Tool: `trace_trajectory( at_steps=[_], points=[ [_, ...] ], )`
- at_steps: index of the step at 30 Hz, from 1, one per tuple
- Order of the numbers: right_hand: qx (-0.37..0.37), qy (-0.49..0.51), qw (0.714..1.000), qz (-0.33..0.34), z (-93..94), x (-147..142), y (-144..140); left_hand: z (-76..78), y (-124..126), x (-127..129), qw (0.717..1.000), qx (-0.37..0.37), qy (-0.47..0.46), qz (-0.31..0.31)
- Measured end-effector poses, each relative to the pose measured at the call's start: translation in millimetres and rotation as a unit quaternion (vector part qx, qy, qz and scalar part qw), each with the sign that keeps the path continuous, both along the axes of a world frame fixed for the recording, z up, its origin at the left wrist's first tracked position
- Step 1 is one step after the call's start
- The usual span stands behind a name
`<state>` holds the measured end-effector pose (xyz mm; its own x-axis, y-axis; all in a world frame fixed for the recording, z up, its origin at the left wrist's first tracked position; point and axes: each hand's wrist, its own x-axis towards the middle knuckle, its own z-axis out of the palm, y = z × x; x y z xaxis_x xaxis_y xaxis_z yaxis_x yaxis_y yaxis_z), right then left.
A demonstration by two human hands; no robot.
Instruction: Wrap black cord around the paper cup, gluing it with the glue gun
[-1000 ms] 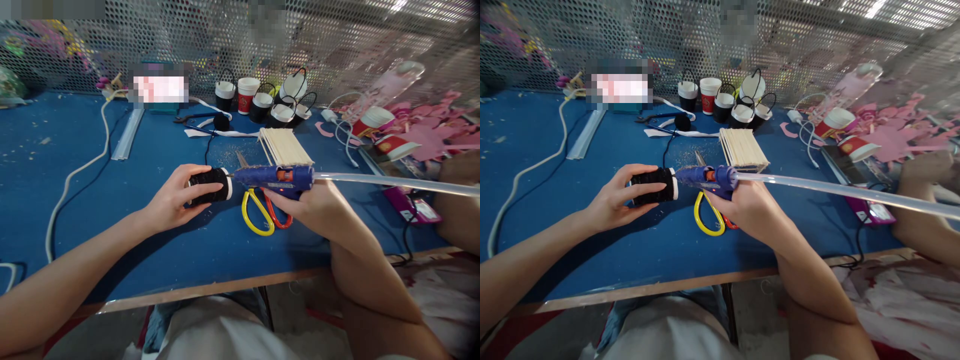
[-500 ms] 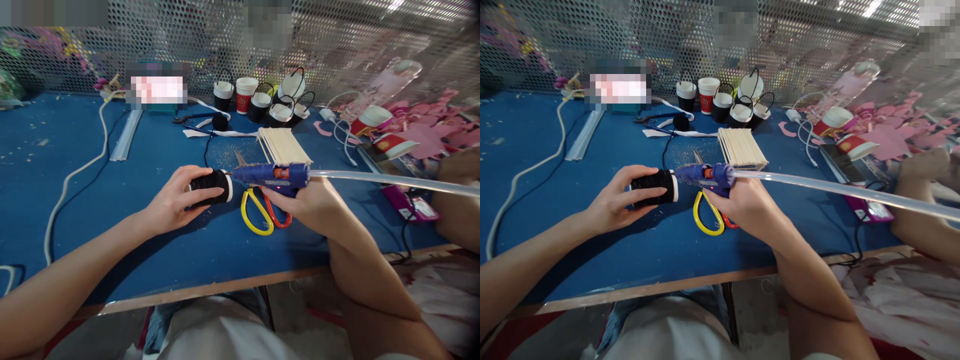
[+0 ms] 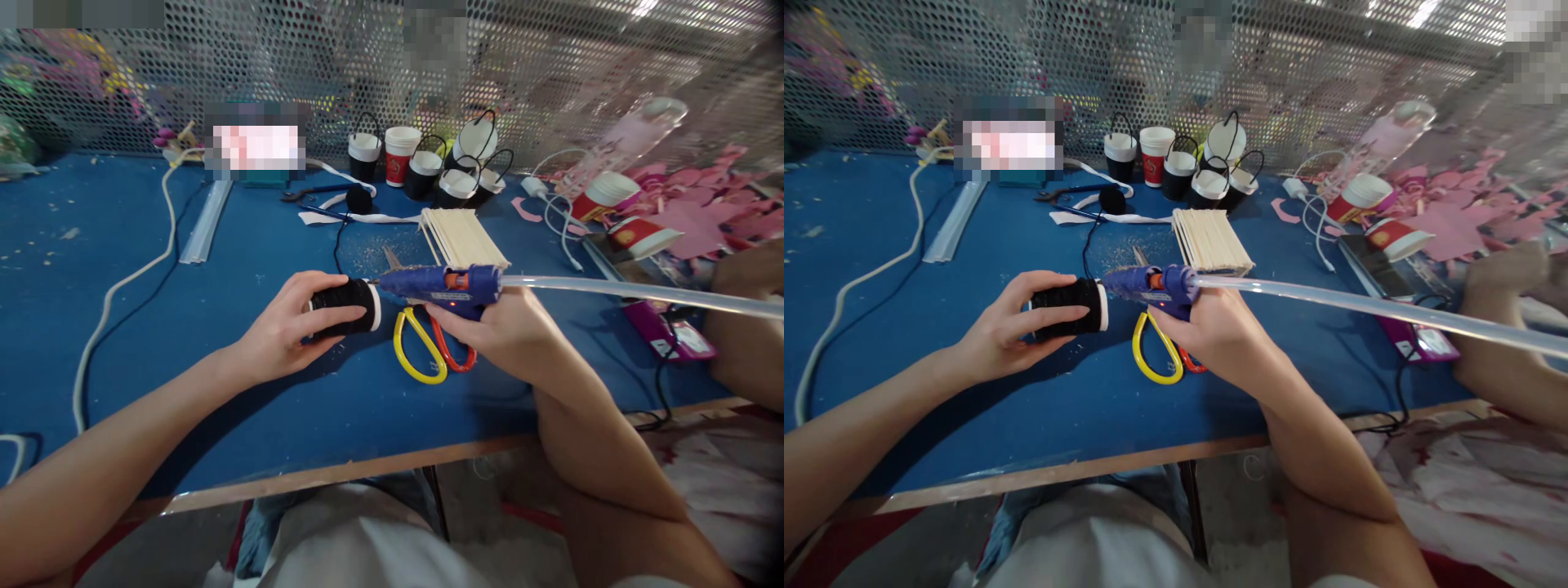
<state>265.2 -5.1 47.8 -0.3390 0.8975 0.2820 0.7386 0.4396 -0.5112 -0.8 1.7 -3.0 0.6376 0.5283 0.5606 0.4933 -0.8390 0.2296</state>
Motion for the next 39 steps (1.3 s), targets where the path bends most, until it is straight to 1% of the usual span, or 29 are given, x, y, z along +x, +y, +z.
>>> trace_trajectory(
  at_steps=[4,11,15,19,21,26,29,33,36,39],
  points=[
    [0.002,-0.007,1.0,-0.003,1.7,0.6,-2.9,-0.5,0.4,-2.0,0.998,-0.053,-0.024,0.028],
    [0.011,-0.025,1.0,-0.011,4.1,-1.8,-6.0,0.7,0.8,-3.3,0.987,-0.141,-0.068,0.043],
    [0.043,-0.065,0.997,0.014,6.3,-2.2,-7.5,-0.1,2.5,-2.3,0.981,-0.164,-0.093,0.047],
    [0.061,-0.076,0.994,0.041,7.9,-0.3,-8.7,-1.9,3.8,-1.6,0.97,-0.197,-0.134,0.055],
    [0.056,-0.083,0.994,0.046,7.8,0.4,-9.2,-1.8,3.8,-1.4,0.965,-0.214,-0.143,0.06],
    [0.022,-0.088,0.996,0.025,5.7,0.2,-10.4,0.8,1.9,-0.4,0.95,-0.261,-0.15,0.086],
    [-0.003,-0.088,0.996,0.028,6.3,-0.5,-10.6,1.1,1.2,0.2,0.932,-0.304,-0.173,0.096],
    [-0.009,-0.08,0.996,0.028,9.7,-1.9,-10.6,0.2,2.0,0.4,0.905,-0.358,-0.201,0.106],
    [-0.02,-0.083,0.996,0.038,11.6,-2.7,-10.6,-0.1,3.0,0.3,0.897,-0.373,-0.213,0.107],
    [-0.026,-0.071,0.996,0.039,11.3,-3.1,-10.2,-0.2,3.0,-0.1,0.898,-0.37,-0.212,0.11]
  ],
)
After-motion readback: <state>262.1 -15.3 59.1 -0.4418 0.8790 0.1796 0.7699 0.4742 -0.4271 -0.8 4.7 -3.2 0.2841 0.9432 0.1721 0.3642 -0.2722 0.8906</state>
